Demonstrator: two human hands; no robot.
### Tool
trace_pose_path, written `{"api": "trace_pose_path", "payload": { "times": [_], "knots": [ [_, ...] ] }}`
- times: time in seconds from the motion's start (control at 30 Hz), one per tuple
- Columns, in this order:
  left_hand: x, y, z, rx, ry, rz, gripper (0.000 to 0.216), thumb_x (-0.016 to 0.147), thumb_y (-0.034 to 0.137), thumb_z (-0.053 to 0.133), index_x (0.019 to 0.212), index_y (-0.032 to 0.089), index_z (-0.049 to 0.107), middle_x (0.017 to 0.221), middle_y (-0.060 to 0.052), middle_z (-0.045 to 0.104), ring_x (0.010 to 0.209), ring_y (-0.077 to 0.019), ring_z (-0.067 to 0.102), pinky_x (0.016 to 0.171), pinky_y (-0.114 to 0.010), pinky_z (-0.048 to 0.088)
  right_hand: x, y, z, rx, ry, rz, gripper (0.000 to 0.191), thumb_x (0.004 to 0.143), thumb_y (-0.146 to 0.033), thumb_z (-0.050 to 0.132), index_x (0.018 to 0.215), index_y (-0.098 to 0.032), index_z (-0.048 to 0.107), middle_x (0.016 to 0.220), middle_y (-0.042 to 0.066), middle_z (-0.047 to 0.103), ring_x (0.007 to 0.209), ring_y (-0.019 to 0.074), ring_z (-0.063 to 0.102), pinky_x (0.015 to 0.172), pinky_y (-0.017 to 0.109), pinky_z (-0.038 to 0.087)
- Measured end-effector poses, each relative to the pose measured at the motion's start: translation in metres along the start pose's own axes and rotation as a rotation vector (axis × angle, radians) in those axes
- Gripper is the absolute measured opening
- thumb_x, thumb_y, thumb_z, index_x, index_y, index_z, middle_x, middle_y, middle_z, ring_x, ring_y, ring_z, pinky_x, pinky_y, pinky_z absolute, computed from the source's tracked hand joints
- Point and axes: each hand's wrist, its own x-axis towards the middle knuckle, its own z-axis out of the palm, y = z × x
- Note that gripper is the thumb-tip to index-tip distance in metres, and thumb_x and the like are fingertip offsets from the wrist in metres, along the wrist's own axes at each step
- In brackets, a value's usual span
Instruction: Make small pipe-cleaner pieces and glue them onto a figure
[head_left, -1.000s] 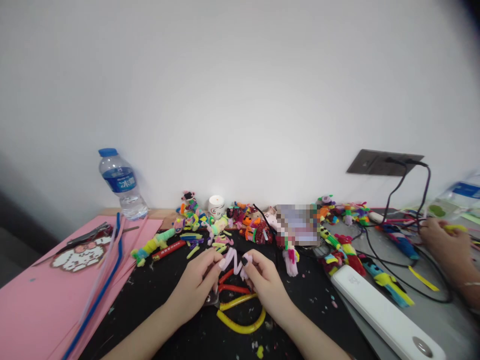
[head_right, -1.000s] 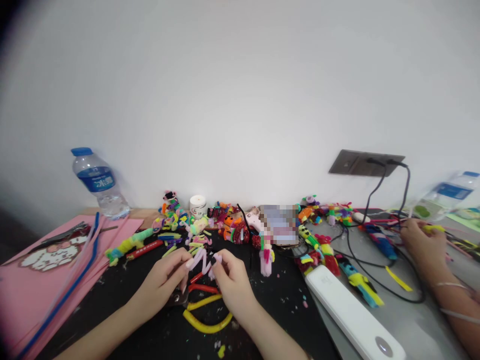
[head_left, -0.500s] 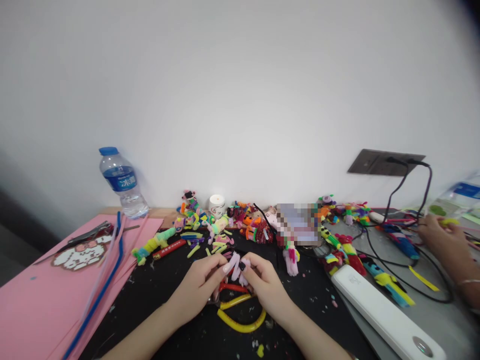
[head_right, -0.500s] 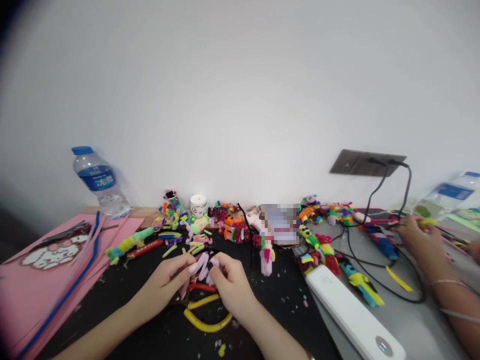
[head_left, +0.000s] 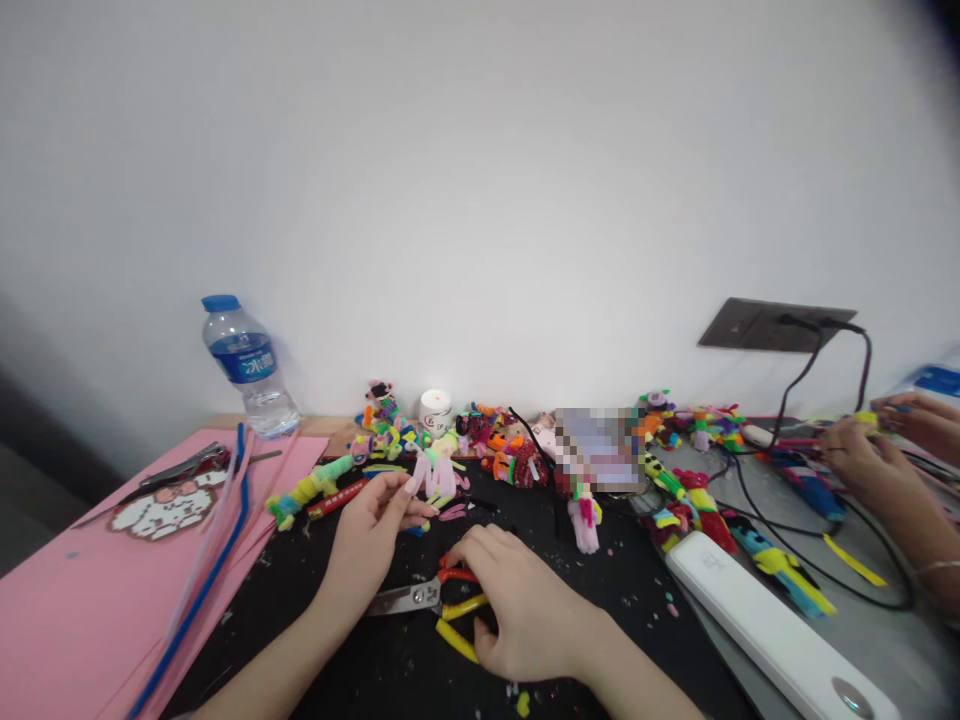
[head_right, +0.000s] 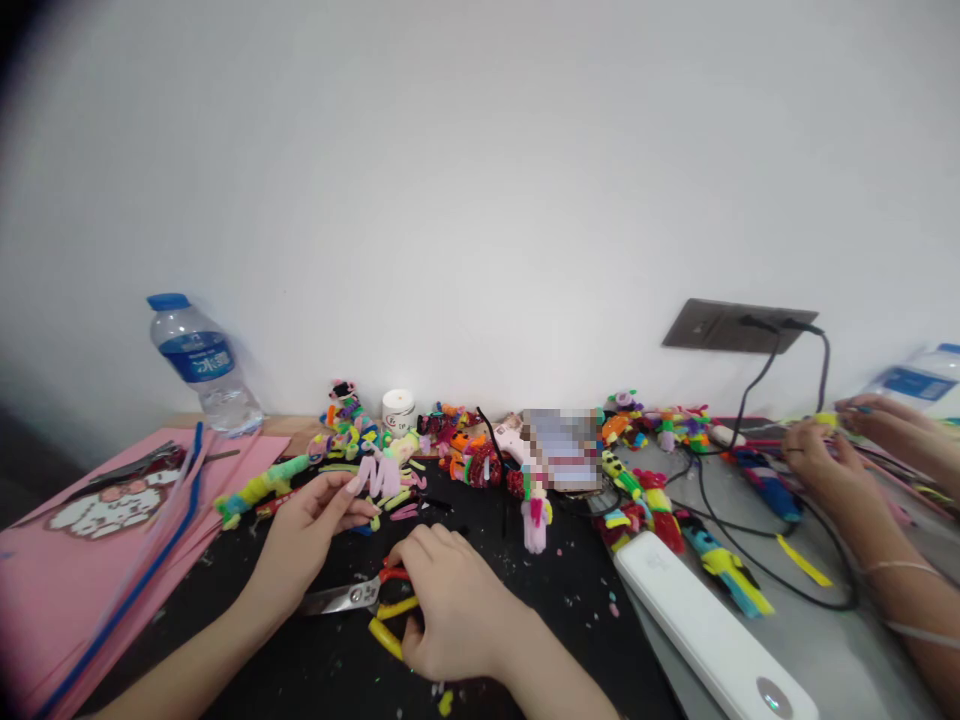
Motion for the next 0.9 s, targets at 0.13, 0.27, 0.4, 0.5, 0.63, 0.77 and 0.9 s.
{"api": "trace_pose_path", "payload": {
  "times": [0.13,0.27,0.4,0.5,0.63,0.77,0.9],
  "knots": [
    [0.004,-0.001,-0.003,-0.037,0.04,-0.008,0.031,0.077,0.043,0.057,0.091,0.016,0.054,0.069,0.001,0.065,0.065,-0.0168,0.067,0.067,-0.03,0.055,0.0,0.0,0.002,-0.094,-0.008,0.054,0.046,0.055,-0.012,0.049,0.101,-0.016,0.048,0.096,0.008,0.053,0.089,0.0225,0.048,0.082,0.032,0.037],
    [0.006,-0.002,-0.005,-0.056,0.108,0.024,0.028,0.078,0.042,0.057,0.09,0.017,0.053,0.068,0.002,0.063,0.066,-0.0163,0.067,0.067,-0.029,0.055,0.0,0.002,0.005,-0.189,-0.022,0.152,0.029,0.057,-0.018,0.051,0.086,-0.016,0.05,0.081,0.006,0.057,0.073,0.0211,0.052,0.067,0.029,0.039],
    [0.009,0.003,-0.008,-0.129,0.214,0.055,0.024,0.078,0.039,0.06,0.089,0.018,0.054,0.073,0.002,0.06,0.069,-0.0149,0.065,0.065,-0.026,0.054,0.0,0.005,0.004,-0.248,-0.013,0.193,0.017,0.058,-0.024,0.054,0.074,-0.018,0.049,0.069,0.004,0.057,0.06,0.0182,0.049,0.055,0.028,0.032],
    [0.013,0.009,-0.013,-0.194,0.253,0.06,0.022,0.079,0.036,0.059,0.09,0.018,0.054,0.078,0.002,0.059,0.072,-0.0135,0.064,0.066,-0.023,0.053,-0.001,0.011,0.003,-0.185,0.043,0.219,0.015,0.057,-0.023,0.057,0.067,-0.019,0.046,0.061,0.001,0.052,0.053,0.0141,0.043,0.049,0.025,0.026],
    [0.019,0.011,-0.02,-0.218,0.256,0.101,0.017,0.082,0.033,0.057,0.09,0.018,0.053,0.085,0.002,0.059,0.081,-0.0145,0.064,0.073,-0.023,0.052,0.0,0.021,0.003,0.072,0.158,0.294,0.018,0.06,-0.018,0.057,0.058,-0.019,0.039,0.052,-0.004,0.04,0.047,0.0083,0.032,0.044,0.022,0.02],
    [0.023,0.003,-0.021,-0.175,0.235,0.066,0.023,0.078,0.036,0.059,0.09,0.017,0.053,0.092,-0.002,0.062,0.085,-0.0182,0.066,0.078,-0.029,0.053,0.002,0.02,0.001,0.497,0.113,0.396,0.026,0.069,-0.029,0.06,0.058,-0.019,0.038,0.05,-0.006,0.035,0.043,0.0058,0.03,0.04,0.02,0.02],
    [0.02,-0.003,-0.016,-0.064,0.143,0.069,0.029,0.075,0.043,0.061,0.085,0.016,0.053,0.084,-0.004,0.066,0.083,-0.023,0.068,0.078,-0.035,0.054,-0.001,0.012,0.001,1.025,-0.037,0.396,0.047,0.071,-0.064,0.052,0.074,-0.018,0.046,0.061,-0.004,0.045,0.035,0.004,0.035,0.034,0.019,0.024]
  ]
}}
